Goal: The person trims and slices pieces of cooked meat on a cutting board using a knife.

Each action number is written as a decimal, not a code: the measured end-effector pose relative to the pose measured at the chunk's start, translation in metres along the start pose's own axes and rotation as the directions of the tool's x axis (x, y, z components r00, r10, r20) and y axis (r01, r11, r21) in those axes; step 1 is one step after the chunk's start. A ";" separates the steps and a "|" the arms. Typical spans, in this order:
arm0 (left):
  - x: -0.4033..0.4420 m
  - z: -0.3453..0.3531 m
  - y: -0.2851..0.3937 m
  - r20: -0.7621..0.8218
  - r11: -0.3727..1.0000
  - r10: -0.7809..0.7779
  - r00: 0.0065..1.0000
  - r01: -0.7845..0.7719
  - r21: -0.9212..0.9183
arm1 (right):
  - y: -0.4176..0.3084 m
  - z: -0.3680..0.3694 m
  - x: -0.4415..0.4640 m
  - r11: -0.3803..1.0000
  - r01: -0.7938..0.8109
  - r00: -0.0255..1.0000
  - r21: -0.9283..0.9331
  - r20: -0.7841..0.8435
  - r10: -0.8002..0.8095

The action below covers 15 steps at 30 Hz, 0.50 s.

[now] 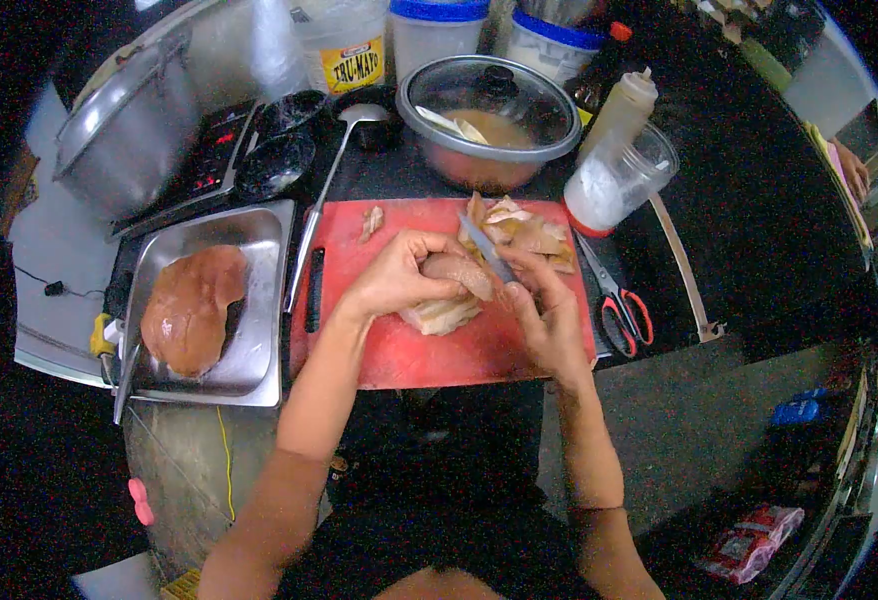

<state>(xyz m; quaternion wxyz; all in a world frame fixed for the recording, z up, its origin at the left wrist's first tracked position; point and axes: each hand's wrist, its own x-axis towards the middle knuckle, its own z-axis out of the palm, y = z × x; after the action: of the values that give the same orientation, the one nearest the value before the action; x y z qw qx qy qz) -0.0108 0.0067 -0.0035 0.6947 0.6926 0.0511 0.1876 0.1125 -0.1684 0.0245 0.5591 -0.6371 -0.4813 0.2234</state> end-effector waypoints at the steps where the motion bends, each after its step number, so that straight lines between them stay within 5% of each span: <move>1: 0.000 0.000 0.001 0.002 1.000 0.006 1.000 -0.006 -0.002 | 0.000 -0.002 0.001 1.000 -0.009 1.000 0.014 -0.007 0.010; 9: -0.001 0.004 0.002 -0.002 0.999 0.040 0.999 -0.040 -0.023 | -0.029 -0.003 -0.001 1.000 -0.001 0.980 -0.029 0.198 0.007; 15: -0.003 0.002 0.004 -0.027 0.997 0.006 1.000 -0.004 0.080 | -0.029 -0.006 0.006 0.967 0.084 0.952 -0.240 0.305 -0.007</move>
<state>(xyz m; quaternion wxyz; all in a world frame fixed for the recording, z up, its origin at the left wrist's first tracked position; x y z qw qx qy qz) -0.0135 0.0041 0.0002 0.6650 0.7175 0.0663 0.1964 0.1099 -0.1690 0.0545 0.3995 -0.6495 -0.5999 0.2422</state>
